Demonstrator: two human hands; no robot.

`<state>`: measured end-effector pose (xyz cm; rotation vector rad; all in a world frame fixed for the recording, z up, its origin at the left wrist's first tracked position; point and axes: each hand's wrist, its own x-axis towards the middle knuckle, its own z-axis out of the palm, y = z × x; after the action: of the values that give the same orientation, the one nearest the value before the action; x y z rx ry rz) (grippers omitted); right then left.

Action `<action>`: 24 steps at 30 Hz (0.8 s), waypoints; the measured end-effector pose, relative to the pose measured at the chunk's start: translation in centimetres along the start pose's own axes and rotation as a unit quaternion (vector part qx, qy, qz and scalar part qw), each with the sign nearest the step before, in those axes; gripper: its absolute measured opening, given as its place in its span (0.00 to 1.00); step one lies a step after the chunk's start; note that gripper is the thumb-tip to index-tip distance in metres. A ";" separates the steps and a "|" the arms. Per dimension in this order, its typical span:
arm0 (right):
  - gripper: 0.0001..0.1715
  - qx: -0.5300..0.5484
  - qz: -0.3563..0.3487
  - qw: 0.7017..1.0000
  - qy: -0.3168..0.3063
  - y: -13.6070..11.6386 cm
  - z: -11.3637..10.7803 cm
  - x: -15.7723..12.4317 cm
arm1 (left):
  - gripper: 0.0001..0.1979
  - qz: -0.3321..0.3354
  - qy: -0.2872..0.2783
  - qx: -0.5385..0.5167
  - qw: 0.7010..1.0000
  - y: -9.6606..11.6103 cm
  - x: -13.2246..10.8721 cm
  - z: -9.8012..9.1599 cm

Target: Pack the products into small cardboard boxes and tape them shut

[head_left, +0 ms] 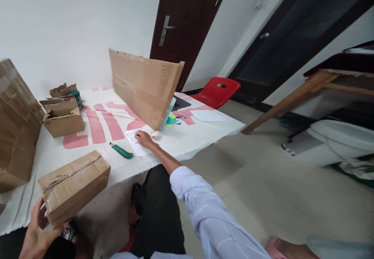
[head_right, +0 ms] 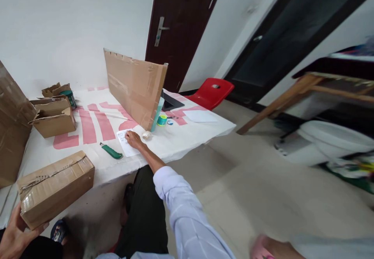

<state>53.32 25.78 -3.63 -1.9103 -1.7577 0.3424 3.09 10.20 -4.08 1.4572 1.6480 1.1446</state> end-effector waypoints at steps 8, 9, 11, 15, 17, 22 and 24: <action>0.10 -0.059 0.006 0.997 -0.040 0.2 0.6 2.1 | 0.57 -0.043 -0.009 -0.012 0.999 1.0 -0.2 -0.3; 0.11 -0.066 0.008 0.997 -0.049 0.5 0.8 2.3 | 0.56 -0.041 -0.008 -0.009 0.999 1.1 -0.2 -0.3; 0.21 -0.078 0.014 0.995 -0.064 1.3 1.5 2.7 | 0.57 -0.035 -0.004 -0.005 0.999 1.3 -0.2 -0.3; 0.21 -0.098 0.021 0.992 -0.081 2.7 2.6 3.5 | 0.58 -0.025 0.000 0.005 1.000 1.6 -0.1 -0.2; 0.19 -0.107 0.022 0.990 -0.083 3.1 3.0 3.8 | 0.57 -0.029 0.001 0.004 1.000 1.7 -0.2 -0.1; 0.14 -0.128 0.015 0.988 -0.079 3.0 3.1 3.8 | 0.54 -0.039 0.003 -0.005 0.999 1.8 -0.4 0.0; 0.15 -0.139 0.009 0.987 -0.074 2.7 2.9 3.6 | 0.54 -0.032 0.001 0.003 0.999 1.4 -0.5 -0.1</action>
<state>54.54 29.81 -6.89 -2.1429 -1.9731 0.2631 3.65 9.73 -2.76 1.3977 1.6885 1.1069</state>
